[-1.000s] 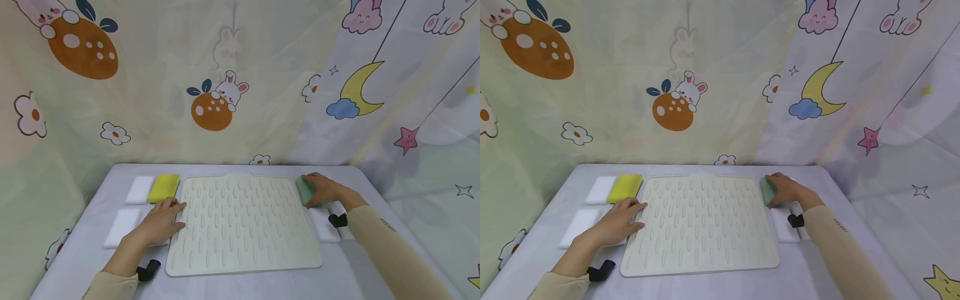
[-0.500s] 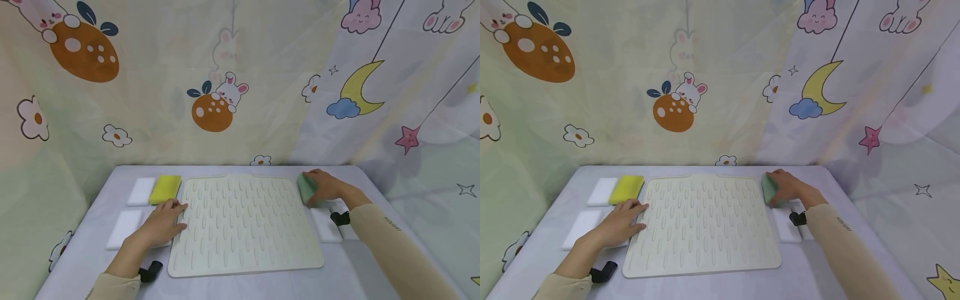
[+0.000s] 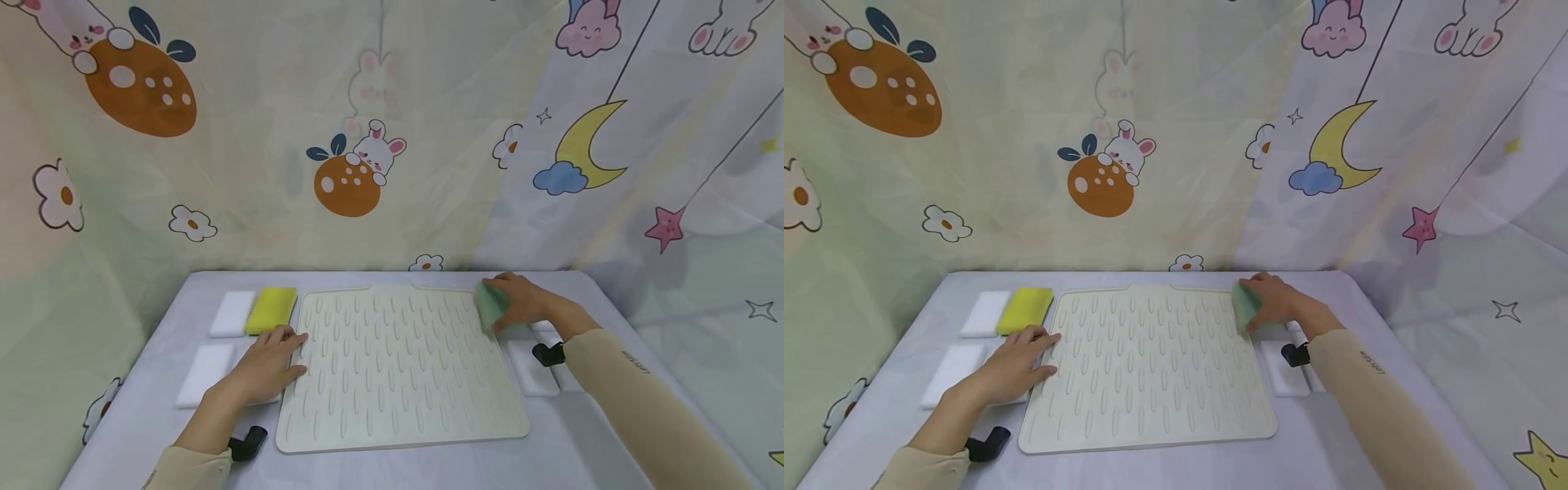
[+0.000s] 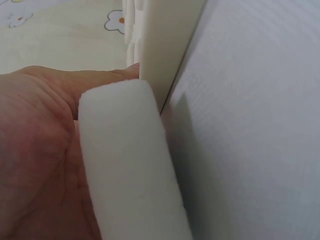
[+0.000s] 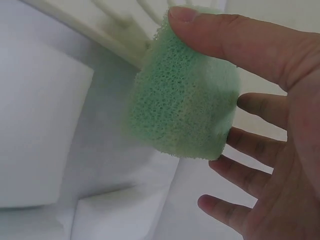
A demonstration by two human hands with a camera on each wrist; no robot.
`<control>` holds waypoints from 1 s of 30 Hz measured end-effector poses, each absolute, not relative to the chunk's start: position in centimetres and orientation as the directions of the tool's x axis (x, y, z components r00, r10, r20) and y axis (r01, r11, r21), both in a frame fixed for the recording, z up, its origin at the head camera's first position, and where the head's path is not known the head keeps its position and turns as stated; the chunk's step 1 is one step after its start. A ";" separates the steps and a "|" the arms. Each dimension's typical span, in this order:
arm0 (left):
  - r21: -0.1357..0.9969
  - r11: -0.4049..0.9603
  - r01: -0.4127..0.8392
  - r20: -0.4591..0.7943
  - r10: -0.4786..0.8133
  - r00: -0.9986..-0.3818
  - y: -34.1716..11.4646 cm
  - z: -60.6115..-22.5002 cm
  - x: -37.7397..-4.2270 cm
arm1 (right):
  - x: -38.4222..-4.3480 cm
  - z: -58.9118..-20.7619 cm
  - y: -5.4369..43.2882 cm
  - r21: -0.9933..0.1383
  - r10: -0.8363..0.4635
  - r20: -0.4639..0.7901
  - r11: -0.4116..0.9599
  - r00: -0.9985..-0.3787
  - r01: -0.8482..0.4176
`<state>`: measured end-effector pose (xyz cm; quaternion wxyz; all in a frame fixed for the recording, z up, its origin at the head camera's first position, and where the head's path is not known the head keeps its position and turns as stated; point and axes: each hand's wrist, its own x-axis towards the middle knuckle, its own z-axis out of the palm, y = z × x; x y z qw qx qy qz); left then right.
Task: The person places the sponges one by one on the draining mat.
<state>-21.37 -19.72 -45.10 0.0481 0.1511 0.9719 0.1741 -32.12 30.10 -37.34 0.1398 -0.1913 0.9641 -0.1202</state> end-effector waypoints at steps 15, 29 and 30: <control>0.347 0.899 0.268 -0.051 0.304 -0.951 -19.7 -45.1 -21.2 | -32.2 -37.8 27.5 -0.250 -0.413 -0.229 0.900 -0.881 -0.357; 0.351 0.901 0.255 -0.058 0.293 -0.954 -19.7 -45.1 -21.2 | -32.8 -38.5 25.7 -0.265 -0.440 -0.224 0.886 -0.870 -0.380; 0.352 0.901 0.255 -0.059 0.293 -0.954 -19.6 -45.1 -21.2 | -32.8 -38.5 25.6 -0.266 -0.439 -0.227 0.887 -0.869 -0.378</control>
